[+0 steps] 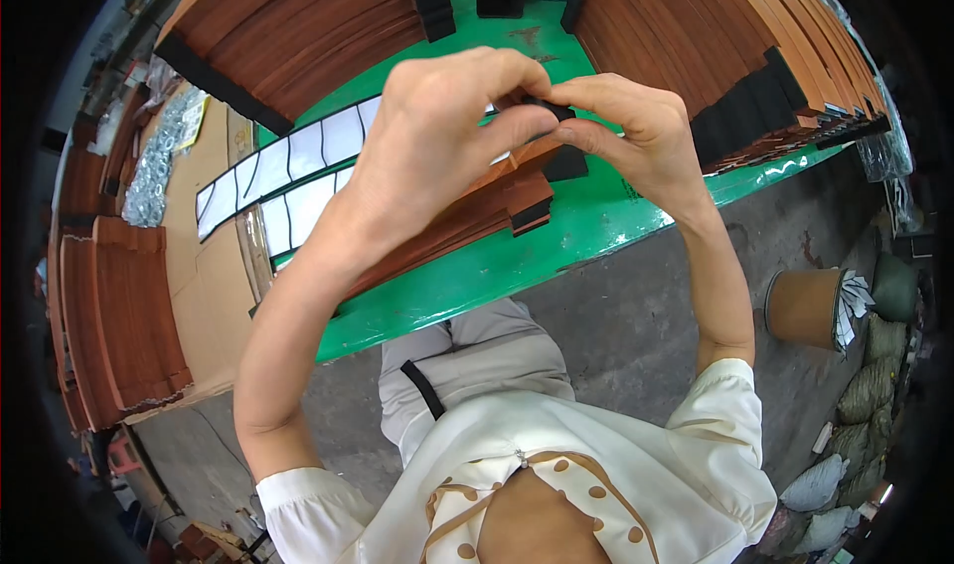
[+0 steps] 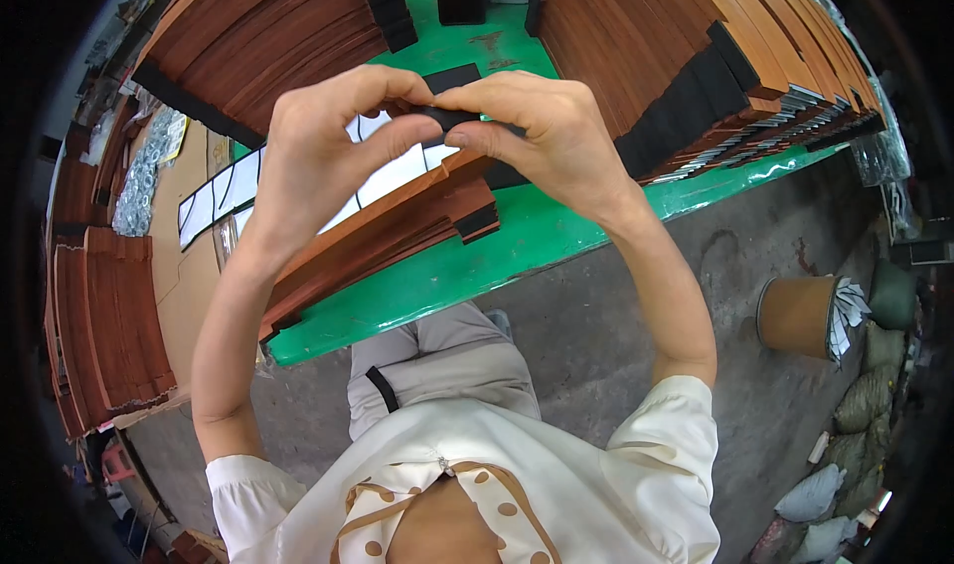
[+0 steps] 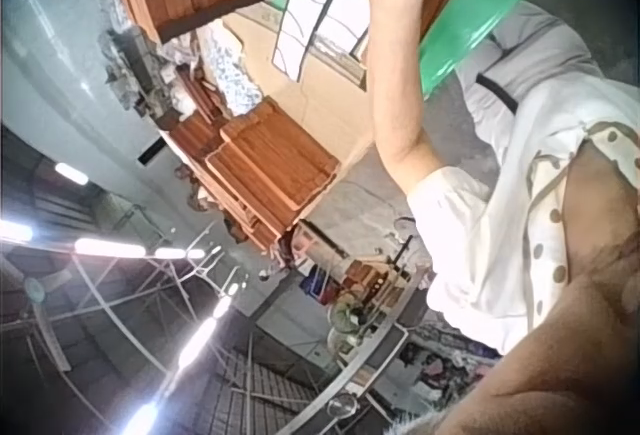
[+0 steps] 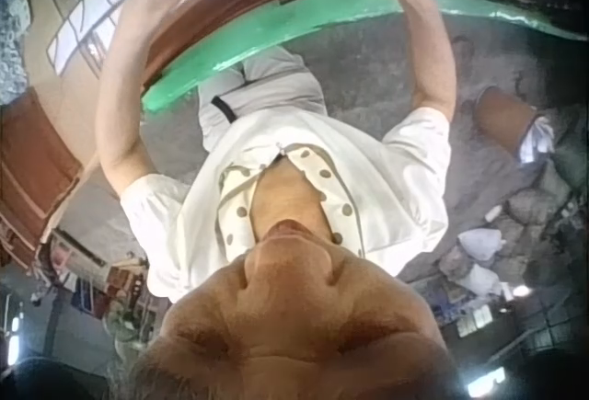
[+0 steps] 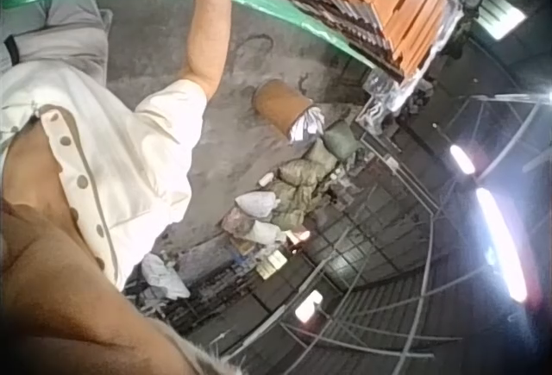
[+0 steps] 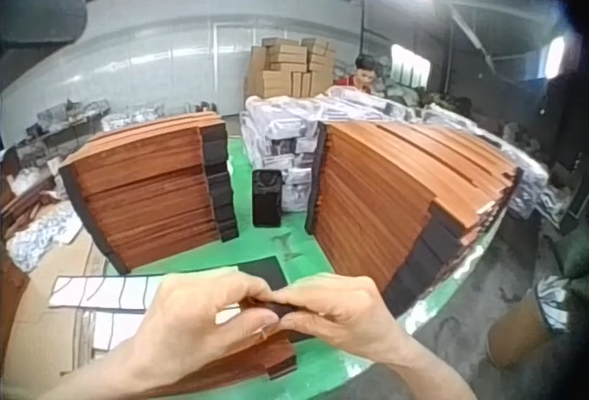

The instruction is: The person attaches black components to wooden slats by hand.

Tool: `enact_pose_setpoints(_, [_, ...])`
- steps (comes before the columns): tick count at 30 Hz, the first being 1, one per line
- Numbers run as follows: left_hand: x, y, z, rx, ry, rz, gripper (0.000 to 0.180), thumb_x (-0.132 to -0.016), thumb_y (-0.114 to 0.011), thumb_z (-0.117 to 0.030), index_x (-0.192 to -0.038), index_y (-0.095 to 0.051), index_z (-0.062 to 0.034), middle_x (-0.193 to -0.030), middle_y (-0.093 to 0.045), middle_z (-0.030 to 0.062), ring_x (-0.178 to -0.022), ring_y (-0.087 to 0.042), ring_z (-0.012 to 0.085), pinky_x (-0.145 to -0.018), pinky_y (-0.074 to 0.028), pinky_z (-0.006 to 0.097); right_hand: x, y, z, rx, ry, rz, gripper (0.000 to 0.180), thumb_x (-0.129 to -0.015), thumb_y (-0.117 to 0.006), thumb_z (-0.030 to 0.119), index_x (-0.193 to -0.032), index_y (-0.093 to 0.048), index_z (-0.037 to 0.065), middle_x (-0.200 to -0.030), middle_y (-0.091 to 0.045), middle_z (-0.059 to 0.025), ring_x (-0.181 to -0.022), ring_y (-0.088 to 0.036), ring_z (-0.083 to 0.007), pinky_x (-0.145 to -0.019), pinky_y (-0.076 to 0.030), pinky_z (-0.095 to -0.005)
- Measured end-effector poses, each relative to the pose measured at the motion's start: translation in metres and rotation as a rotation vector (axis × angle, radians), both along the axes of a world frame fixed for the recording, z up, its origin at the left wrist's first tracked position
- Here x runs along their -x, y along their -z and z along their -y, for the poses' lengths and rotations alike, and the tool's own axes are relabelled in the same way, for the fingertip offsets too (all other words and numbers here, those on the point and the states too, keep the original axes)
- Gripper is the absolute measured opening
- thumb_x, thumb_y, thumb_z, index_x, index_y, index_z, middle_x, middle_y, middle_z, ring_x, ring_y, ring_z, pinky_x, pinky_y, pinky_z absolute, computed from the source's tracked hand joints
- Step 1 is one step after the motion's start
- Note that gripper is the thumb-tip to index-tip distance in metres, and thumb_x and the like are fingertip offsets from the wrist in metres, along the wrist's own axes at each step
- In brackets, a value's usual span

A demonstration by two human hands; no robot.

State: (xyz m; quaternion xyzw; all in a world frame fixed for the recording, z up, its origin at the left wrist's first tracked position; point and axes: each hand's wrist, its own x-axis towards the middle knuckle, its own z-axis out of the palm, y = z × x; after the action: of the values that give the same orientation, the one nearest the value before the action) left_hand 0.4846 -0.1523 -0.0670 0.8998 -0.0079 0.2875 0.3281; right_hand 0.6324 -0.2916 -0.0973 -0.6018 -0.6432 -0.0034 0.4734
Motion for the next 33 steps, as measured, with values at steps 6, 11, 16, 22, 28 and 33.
enact_pose_setpoints(6, [0.007,0.028,0.009,0.053,-0.085,0.14,0.048,-0.071,-0.075,-0.009,-0.115,-0.057,-0.0021,-0.101,-0.065,0.0117,-0.088,-0.063,0.0217,-0.079,-0.05,0.032,-0.002,0.011,0.004,0.026,0.035,0.105,0.022,-0.074,-0.071,0.006,-0.096,-0.068,0.004,-0.088,-0.066,-0.0076,-0.073,-0.064,-0.0211,-0.062,-0.051,-0.0294])
enact_pose_setpoints(11, [0.015,0.08,0.011,0.02,-0.333,-0.124,0.039,-0.068,-0.079,-0.018,-0.1,-0.064,-0.002,-0.103,-0.062,0.0118,-0.095,-0.059,0.0284,-0.083,-0.045,0.037,-0.016,0.04,0.001,0.111,0.003,0.125,0.023,-0.073,-0.072,0.008,-0.095,-0.068,0.004,-0.089,-0.065,-0.007,-0.082,-0.062,-0.022,-0.07,-0.051,-0.0319])
enact_pose_setpoints(16, [0.005,0.099,0.022,-0.079,-0.431,-0.216,0.031,-0.066,-0.079,-0.022,-0.091,-0.067,-0.0071,-0.096,-0.063,0.0031,-0.085,-0.058,0.0228,-0.072,-0.039,0.037,-0.02,0.054,-0.005,0.169,0.034,0.188,0.021,-0.073,-0.072,0.011,-0.093,-0.07,0.006,-0.089,-0.065,-0.0048,-0.085,-0.06,-0.0228,-0.074,-0.049,-0.034])
enact_pose_setpoints(22, [-0.002,0.105,0.026,0.022,-0.478,-0.239,0.023,-0.066,-0.078,-0.021,-0.082,-0.068,-0.0074,-0.089,-0.064,0.0011,-0.079,-0.059,0.0207,-0.069,-0.036,0.035,-0.022,0.06,-0.006,0.237,-0.016,0.153,0.021,-0.072,-0.072,0.013,-0.092,-0.071,0.008,-0.087,-0.065,-0.0028,-0.086,-0.058,-0.0215,-0.076,-0.047,-0.0336])
enact_pose_setpoints(28, [-0.003,0.105,0.027,-0.007,-0.49,-0.202,0.022,-0.066,-0.078,-0.02,-0.081,-0.068,-0.0076,-0.088,-0.064,0.0008,-0.077,-0.059,0.0203,-0.069,-0.035,0.035,-0.022,0.061,-0.009,0.22,-0.011,0.154,0.02,-0.072,-0.072,0.013,-0.091,-0.071,0.009,-0.085,-0.064,-0.0018,-0.084,-0.058,-0.0209,-0.074,-0.047,-0.0339])
enact_pose_setpoints(33, [-0.003,0.104,0.027,-0.008,-0.499,-0.203,0.022,-0.067,-0.078,-0.02,-0.082,-0.068,-0.0081,-0.089,-0.064,0.0002,-0.078,-0.059,0.0193,-0.068,-0.035,0.034,-0.022,0.062,-0.01,0.221,-0.004,0.165,0.02,-0.071,-0.072,0.013,-0.091,-0.071,0.009,-0.084,-0.064,-0.0017,-0.084,-0.057,-0.0206,-0.073,-0.048,-0.0336])
